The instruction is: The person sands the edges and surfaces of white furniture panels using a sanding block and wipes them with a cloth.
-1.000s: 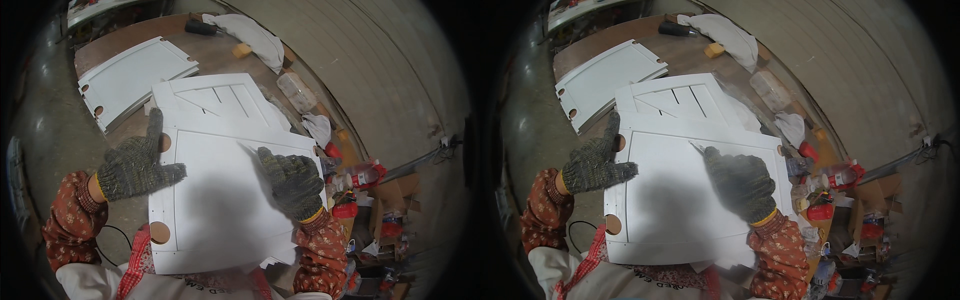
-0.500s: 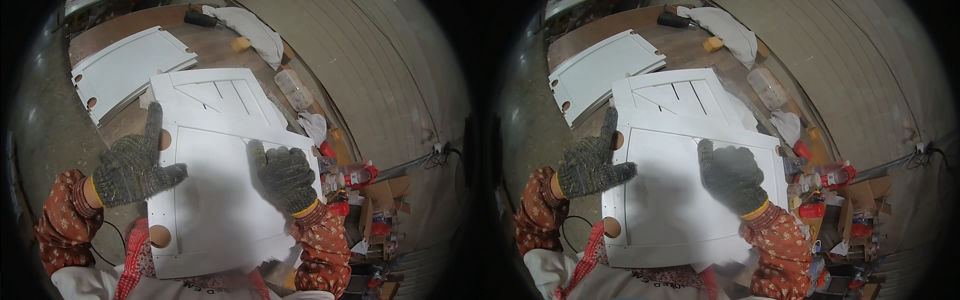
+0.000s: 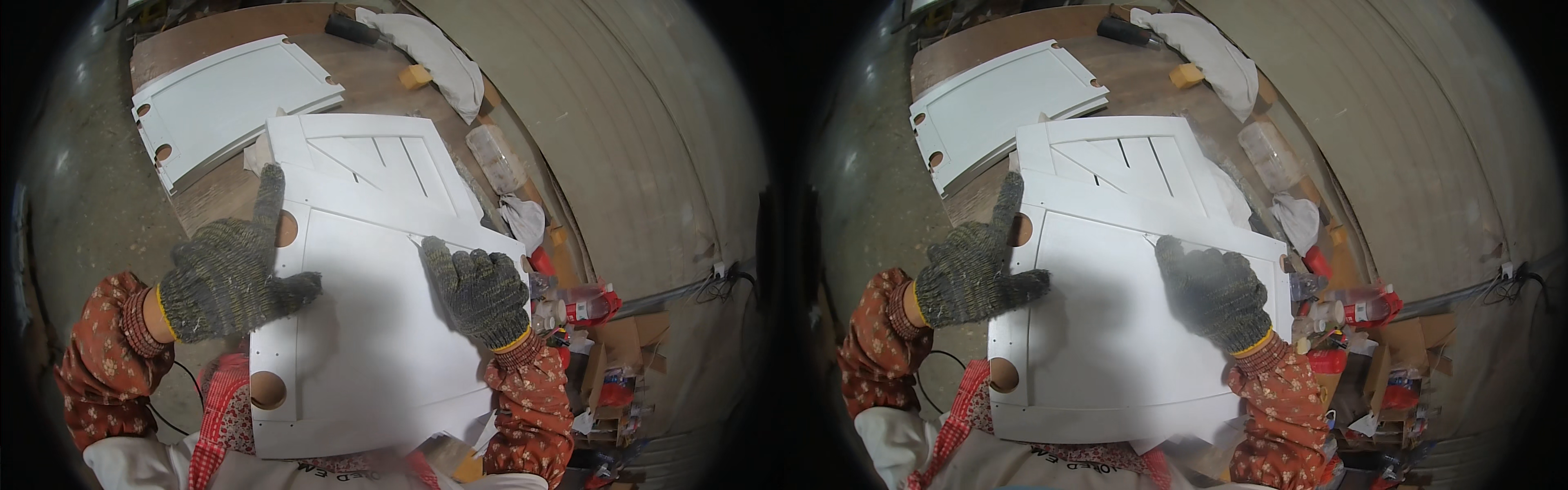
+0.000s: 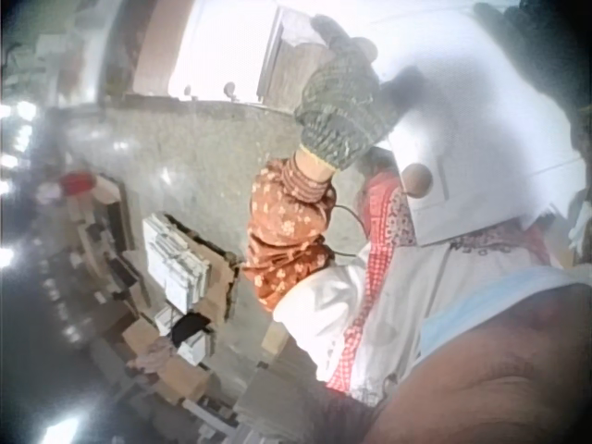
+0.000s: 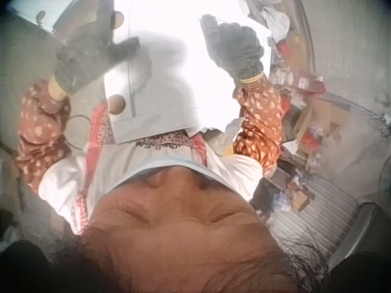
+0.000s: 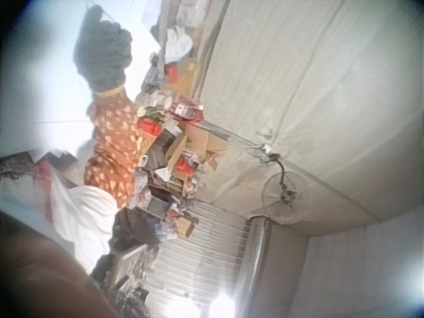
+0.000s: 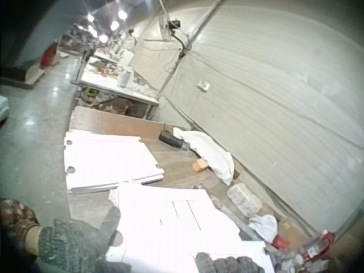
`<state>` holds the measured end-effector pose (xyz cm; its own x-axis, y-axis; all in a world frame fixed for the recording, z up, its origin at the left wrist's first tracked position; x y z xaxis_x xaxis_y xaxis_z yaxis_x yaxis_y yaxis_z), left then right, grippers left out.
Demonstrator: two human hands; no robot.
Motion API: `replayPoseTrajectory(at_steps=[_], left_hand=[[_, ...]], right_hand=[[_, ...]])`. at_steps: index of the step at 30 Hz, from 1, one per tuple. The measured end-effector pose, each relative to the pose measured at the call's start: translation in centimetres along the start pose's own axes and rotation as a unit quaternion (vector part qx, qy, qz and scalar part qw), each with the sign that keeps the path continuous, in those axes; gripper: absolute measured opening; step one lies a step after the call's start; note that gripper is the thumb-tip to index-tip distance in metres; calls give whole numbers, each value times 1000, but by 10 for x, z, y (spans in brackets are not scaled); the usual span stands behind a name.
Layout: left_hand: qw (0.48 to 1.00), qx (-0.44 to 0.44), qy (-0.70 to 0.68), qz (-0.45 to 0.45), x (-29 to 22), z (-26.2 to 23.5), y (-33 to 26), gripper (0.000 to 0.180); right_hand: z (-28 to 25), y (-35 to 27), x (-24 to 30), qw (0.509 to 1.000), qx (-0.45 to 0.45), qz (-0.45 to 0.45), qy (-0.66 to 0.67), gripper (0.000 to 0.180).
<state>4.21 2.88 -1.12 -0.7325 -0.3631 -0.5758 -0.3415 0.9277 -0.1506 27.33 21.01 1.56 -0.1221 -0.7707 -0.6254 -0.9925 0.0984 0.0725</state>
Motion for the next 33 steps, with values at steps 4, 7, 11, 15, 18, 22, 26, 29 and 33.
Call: replayPoseTrajectory(at_steps=[4, 7, 11, 15, 18, 22, 26, 29, 33], left_hand=[[998, 36, 13, -44, -8, -5, 2, 109], [1000, 12, 8, -21, -3, -1, 1, 108], [1000, -2, -6, 12, 4, 4, 1, 107], [1000, -2, -12, 5, 0, 1, 2, 109], [1000, -8, -23, 16, 2, 3, 2, 109], [1000, 1, -19, 3, -2, 0, 2, 110], [1000, -5, -16, 0, 1, 3, 2, 108], [999, -23, -5, 26, 6, 6, 1, 110], [999, -33, -3, 29, 7, 8, 3, 110]], right_hand=[[8, -6, -3, 1000, 5, -4, -6, 49], [7, -9, -6, 997, 81, 18, -5, 48], [-8, -13, -13, 996, 81, 21, -19, 46], [-13, 5, -9, 993, -96, 20, 61, 12], [7, -4, -8, 999, -39, 6, 12, 47], [26, -9, -11, 997, -70, -17, 8, 44], [12, -1, -9, 994, 97, 23, 49, 42], [10, 0, -20, 995, 52, 25, 77, 19], [0, 1, -31, 992, 62, -14, 108, 40]])
Point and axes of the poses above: each hand's wrist, its own y-axis towards the middle knuckle, its own z-axis out of the palm, x = y × z, the point moved 1 cm from there along y, towards the middle knuckle, and after that the axes turned 1 degree about -z, right-handed, at the moved point
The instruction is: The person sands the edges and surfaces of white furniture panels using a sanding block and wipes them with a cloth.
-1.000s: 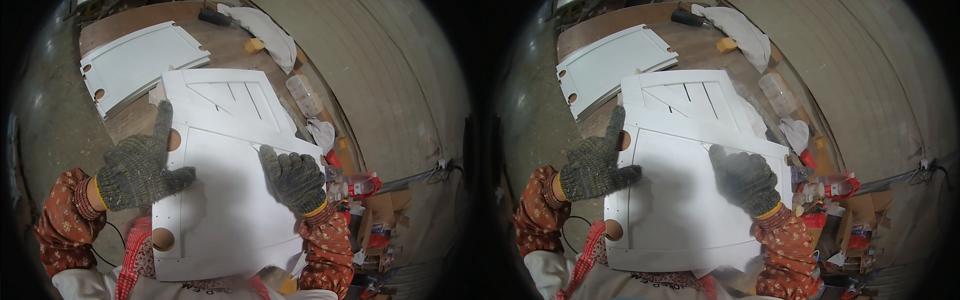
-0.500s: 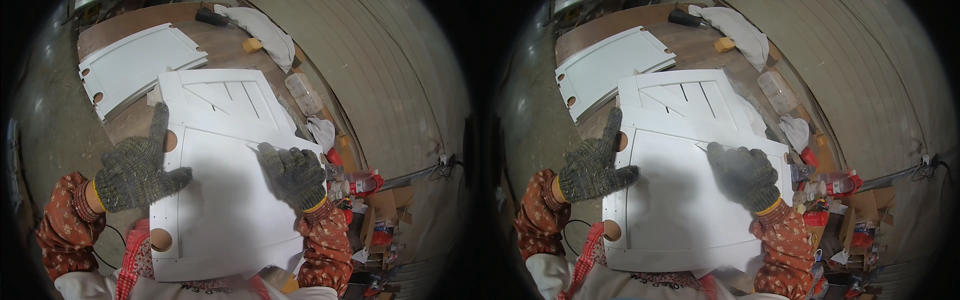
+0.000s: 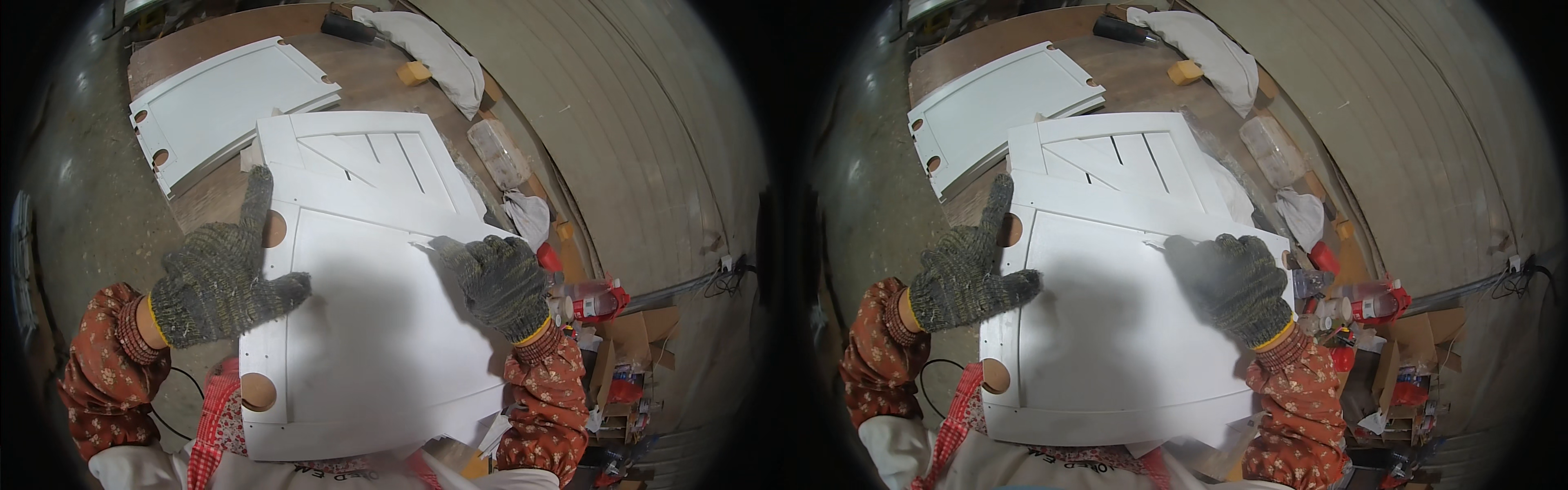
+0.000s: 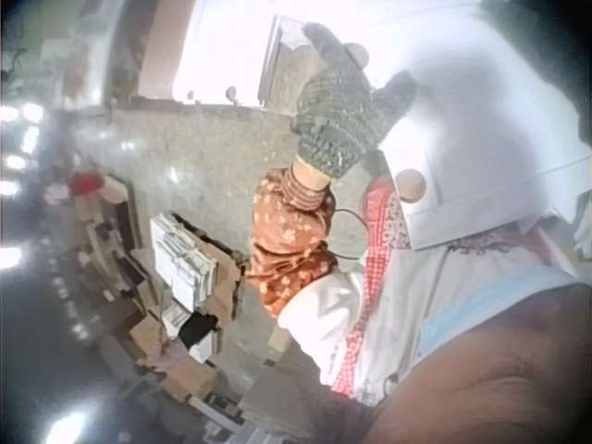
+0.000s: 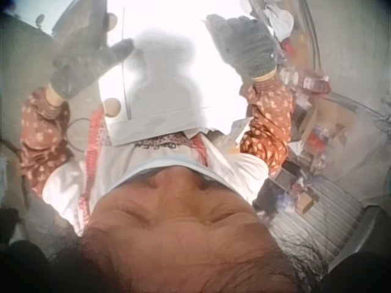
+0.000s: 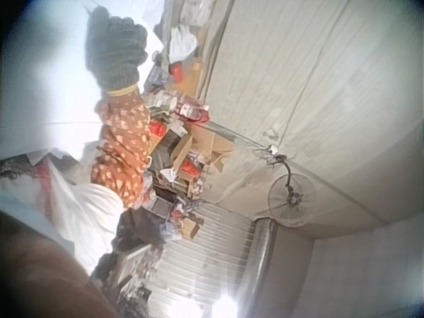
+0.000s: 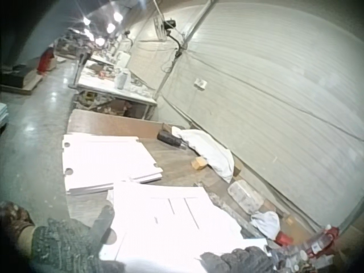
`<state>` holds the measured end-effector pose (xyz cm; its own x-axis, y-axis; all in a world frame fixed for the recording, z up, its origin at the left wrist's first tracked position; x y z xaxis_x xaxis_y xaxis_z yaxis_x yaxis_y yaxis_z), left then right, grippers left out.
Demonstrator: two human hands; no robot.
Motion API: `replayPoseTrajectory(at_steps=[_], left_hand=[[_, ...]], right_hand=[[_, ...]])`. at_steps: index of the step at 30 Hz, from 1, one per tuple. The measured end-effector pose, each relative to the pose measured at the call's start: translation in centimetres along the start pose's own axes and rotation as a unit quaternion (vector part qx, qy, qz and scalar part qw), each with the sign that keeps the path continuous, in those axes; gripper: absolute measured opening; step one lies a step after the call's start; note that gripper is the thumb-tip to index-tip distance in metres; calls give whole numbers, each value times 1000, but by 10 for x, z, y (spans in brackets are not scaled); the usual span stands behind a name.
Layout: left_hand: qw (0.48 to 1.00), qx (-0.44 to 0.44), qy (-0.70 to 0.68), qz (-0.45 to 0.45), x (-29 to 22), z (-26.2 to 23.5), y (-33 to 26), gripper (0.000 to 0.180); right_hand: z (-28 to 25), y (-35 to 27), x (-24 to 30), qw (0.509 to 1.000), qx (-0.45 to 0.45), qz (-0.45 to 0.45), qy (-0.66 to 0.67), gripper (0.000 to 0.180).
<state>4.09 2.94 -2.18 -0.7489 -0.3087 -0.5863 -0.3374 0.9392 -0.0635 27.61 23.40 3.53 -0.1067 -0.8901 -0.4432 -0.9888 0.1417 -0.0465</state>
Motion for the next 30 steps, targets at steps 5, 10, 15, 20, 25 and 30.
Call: replayPoseTrajectory(at_steps=[5, 10, 15, 20, 25, 30], left_hand=[[1000, 6, 11, -9, -2, -1, 0, 109], [1000, 17, -3, -16, -2, 0, 2, 108], [1000, -21, -3, -9, -1, 3, -4, 107], [999, 24, -12, -33, -7, -1, 2, 107], [995, 52, -10, -84, -14, -8, 1, 110], [999, 24, 12, -44, -9, -2, -1, 109]], right_hand=[[-9, 20, -4, 996, -56, -6, 68, 13], [-7, 28, -5, 996, -61, -33, 58, 12], [10, 11, -7, 994, -87, -58, -19, 22], [9, -8, -7, 993, -107, -33, -46, 22], [4, 26, 2, 990, -128, -39, 37, 10], [-7, 19, -5, 996, -80, -33, 30, 9]])
Point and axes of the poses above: each hand's wrist, its own y-axis towards the middle knuckle, its own z-axis out of the palm, x = y × z, the point moved 1 cm from there along y, towards the middle knuckle, and after that the axes turned 1 degree about -z, right-handed, at the moved point
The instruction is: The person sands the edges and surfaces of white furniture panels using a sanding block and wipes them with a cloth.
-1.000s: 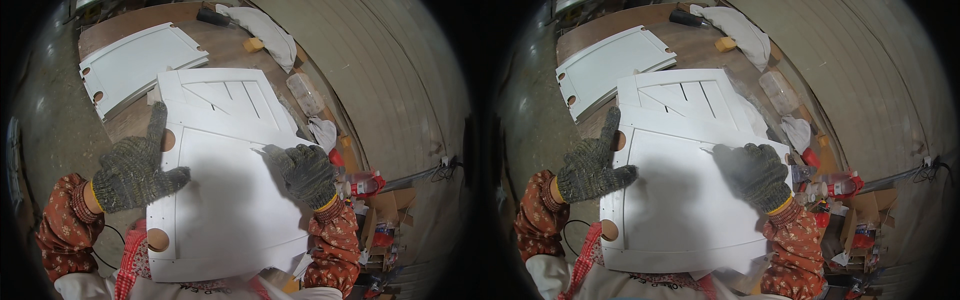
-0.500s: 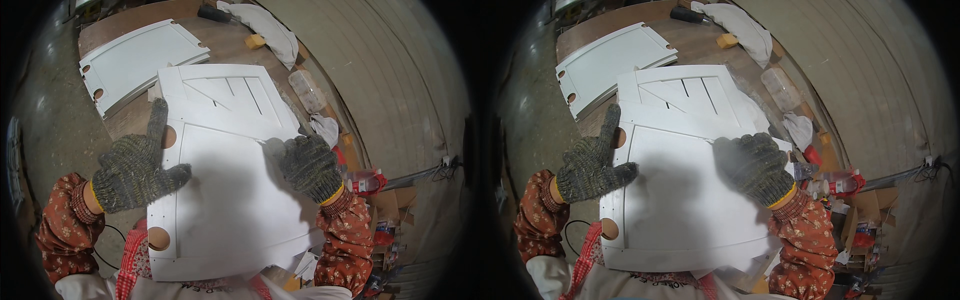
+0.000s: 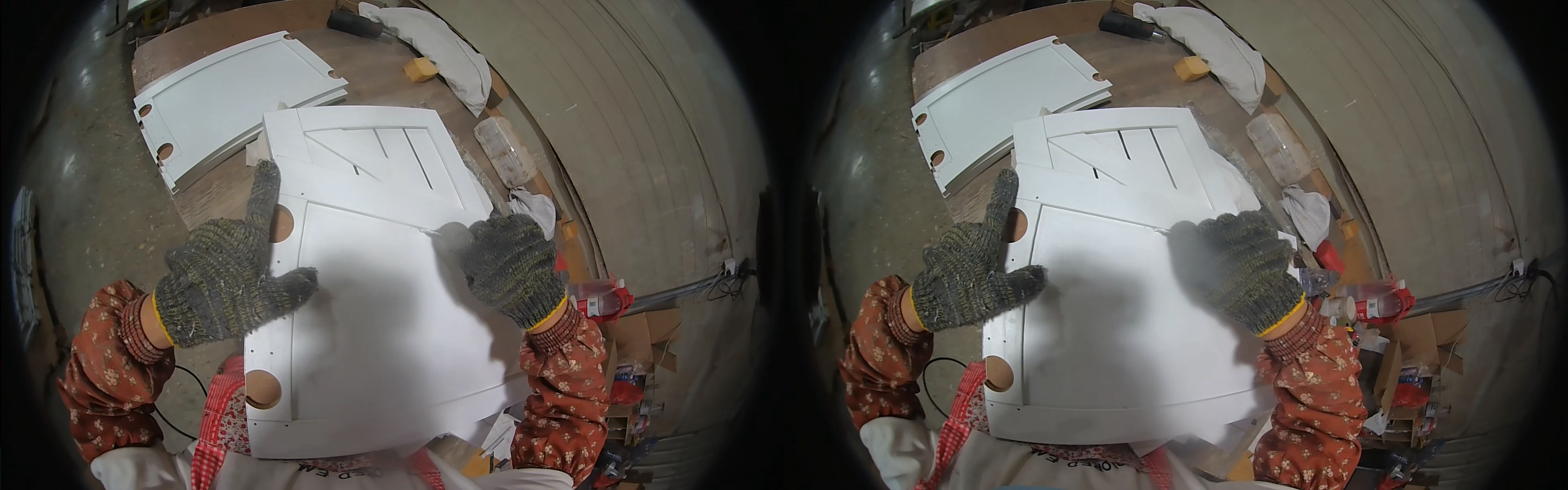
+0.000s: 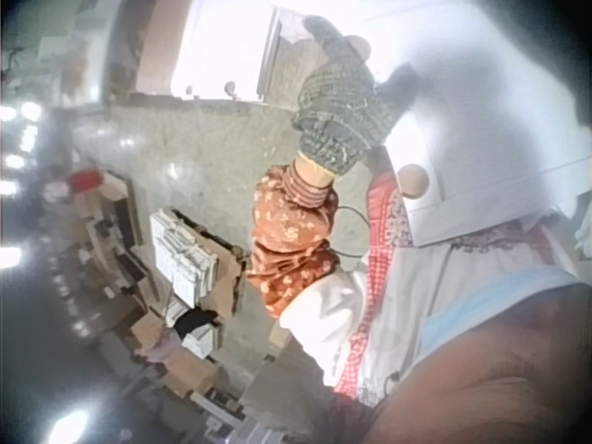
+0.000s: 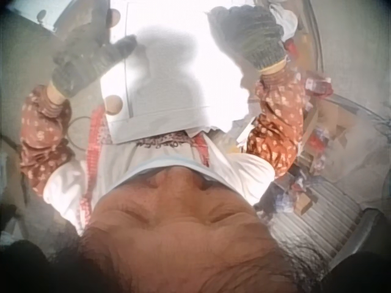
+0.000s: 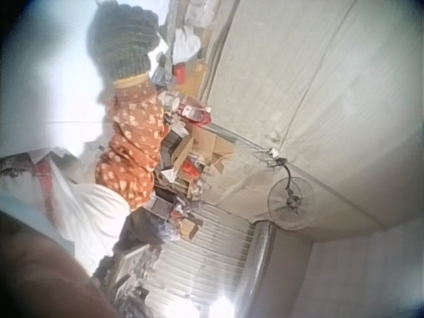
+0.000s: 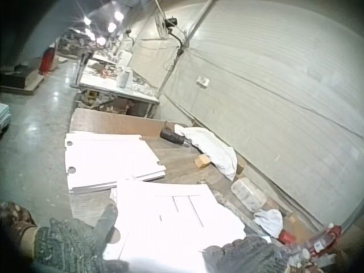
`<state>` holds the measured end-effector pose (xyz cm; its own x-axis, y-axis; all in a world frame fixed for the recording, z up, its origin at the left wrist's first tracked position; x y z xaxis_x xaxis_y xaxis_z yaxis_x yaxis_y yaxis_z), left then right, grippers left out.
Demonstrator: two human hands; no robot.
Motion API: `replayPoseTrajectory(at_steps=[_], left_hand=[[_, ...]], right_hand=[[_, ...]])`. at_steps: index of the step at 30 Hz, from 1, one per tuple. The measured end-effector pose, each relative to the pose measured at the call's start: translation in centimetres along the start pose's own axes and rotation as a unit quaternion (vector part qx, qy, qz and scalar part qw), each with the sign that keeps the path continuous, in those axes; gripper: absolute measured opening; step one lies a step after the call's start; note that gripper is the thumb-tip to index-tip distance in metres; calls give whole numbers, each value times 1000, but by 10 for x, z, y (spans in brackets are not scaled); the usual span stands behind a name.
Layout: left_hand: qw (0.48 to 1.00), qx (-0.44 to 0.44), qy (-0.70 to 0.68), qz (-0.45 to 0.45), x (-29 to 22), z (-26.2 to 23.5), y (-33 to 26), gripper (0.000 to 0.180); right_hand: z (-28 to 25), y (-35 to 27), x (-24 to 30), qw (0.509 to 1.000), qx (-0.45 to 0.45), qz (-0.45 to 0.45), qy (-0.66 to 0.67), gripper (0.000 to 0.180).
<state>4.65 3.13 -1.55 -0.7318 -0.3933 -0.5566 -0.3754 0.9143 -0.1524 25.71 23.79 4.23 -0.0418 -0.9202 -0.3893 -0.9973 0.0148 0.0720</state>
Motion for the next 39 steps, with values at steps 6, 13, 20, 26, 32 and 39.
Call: replayPoseTrajectory(at_steps=[6, 13, 20, 26, 32, 39], left_hand=[[999, 4, -33, 5, 0, 0, 1, 107], [999, -4, -43, 10, 2, -2, -1, 107], [999, -10, -6, 33, 4, 4, 4, 108], [1000, 6, -15, -24, -3, -4, -3, 106], [999, -2, -31, 13, -3, 0, 3, 105], [1000, 0, -30, 8, -1, -2, 0, 106]], right_hand=[[5, -24, -3, 998, 10, -31, -55, 16], [11, -15, 7, 998, 35, 57, -20, 22], [5, -20, -2, 999, -28, -17, -9, 11], [-8, 8, 7, 999, 6, 36, -15, 12], [-11, -33, 3, 990, 115, 53, -65, 23], [3, -4, 14, 997, 72, 36, -19, 9]])
Point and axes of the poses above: each hand's wrist, its own y-axis towards the middle knuckle, its own z-axis out of the palm, x = y × z, the point moved 1 cm from there along y, towards the middle knuckle, and after that the axes turned 1 degree about -z, right-handed, at the moved point
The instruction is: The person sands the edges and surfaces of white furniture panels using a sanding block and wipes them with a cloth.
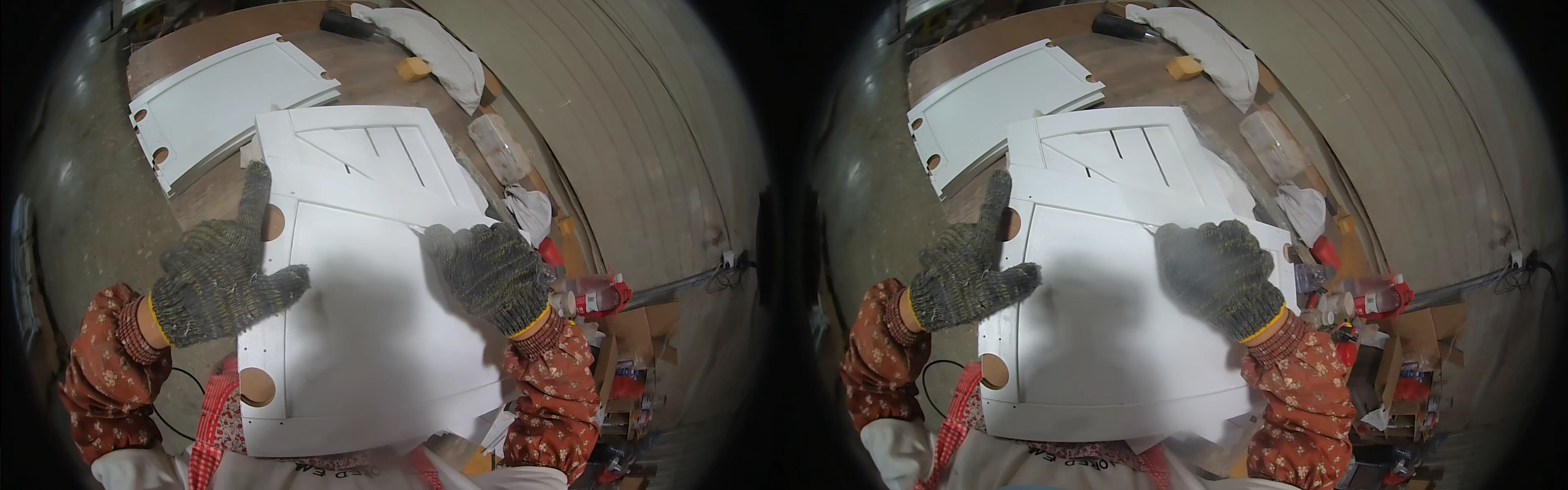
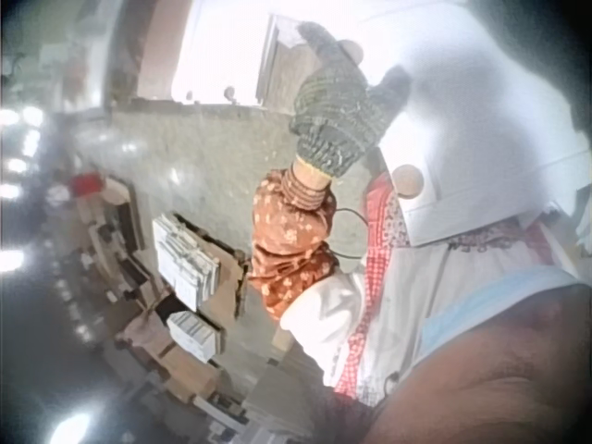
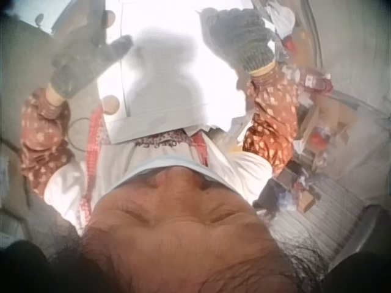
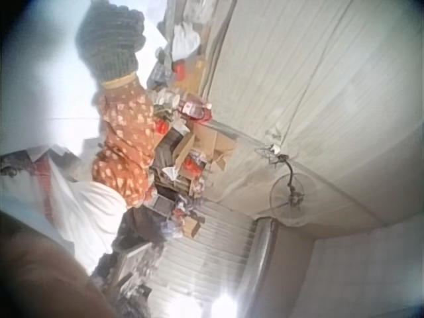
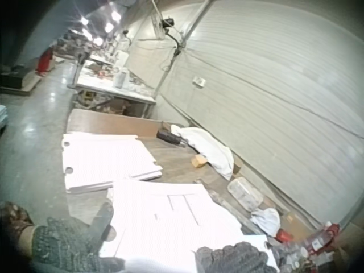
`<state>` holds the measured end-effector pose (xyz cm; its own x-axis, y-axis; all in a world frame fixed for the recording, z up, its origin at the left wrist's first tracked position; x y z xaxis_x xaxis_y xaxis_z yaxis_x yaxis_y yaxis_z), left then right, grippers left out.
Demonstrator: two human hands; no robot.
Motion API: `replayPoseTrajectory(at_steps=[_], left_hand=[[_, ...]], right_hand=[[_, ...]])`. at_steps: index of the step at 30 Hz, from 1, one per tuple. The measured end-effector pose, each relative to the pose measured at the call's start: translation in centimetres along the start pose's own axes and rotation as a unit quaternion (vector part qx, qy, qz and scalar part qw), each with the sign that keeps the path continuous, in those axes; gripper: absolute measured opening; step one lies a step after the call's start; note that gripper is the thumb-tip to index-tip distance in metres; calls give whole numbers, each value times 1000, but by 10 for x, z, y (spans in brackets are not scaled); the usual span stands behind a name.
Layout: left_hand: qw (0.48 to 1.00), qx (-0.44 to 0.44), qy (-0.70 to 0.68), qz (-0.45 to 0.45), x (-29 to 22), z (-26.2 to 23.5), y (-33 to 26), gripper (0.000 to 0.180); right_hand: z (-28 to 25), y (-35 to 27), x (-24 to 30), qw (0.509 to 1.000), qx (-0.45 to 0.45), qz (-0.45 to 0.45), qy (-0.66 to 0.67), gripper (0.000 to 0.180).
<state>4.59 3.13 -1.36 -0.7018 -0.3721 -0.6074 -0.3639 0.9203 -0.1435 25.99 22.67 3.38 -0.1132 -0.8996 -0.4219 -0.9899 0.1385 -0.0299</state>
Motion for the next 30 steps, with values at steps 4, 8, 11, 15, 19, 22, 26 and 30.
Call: replayPoseTrajectory(at_steps=[4, 8, 11, 15, 19, 22, 26, 30], left_hand=[[998, -39, 36, 18, 6, 6, -1, 106], [999, -27, -7, 23, 8, 5, -2, 107], [1000, 27, -16, -6, -4, -4, 4, 107], [1000, -30, 4, 0, 3, 5, -2, 108], [1000, -19, 19, -11, 0, 4, 0, 107], [999, -43, 22, 3, 6, 8, -1, 107], [1000, -9, -1, -20, 1, 2, 1, 105], [999, -31, 15, 13, -1, 2, 0, 106]], right_hand=[[7, -3, -3, 999, -2, 9, -37, 16], [26, -22, -18, 996, -70, -35, -46, 24], [23, -34, -19, 995, -53, -33, -72, 25], [19, -8, -2, 999, -37, -3, -34, 19], [-1, -2, 3, 990, -52, -92, -96, 15], [4, -10, -3, 995, -48, -51, -68, 15], [11, -22, -8, 987, -71, -57, -130, 17], [19, -20, 3, 988, -104, -37, -110, 33]])
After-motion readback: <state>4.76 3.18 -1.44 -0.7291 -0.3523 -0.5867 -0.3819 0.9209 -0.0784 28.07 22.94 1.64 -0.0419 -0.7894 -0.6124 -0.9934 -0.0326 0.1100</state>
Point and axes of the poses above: each hand's wrist, its own y-axis towards the middle knuckle, its own z-axis out of the palm, x = y × z, the point moved 1 cm from there along y, towards the middle knuckle, and after that the axes turned 1 degree about -z, right-handed, at the moved point
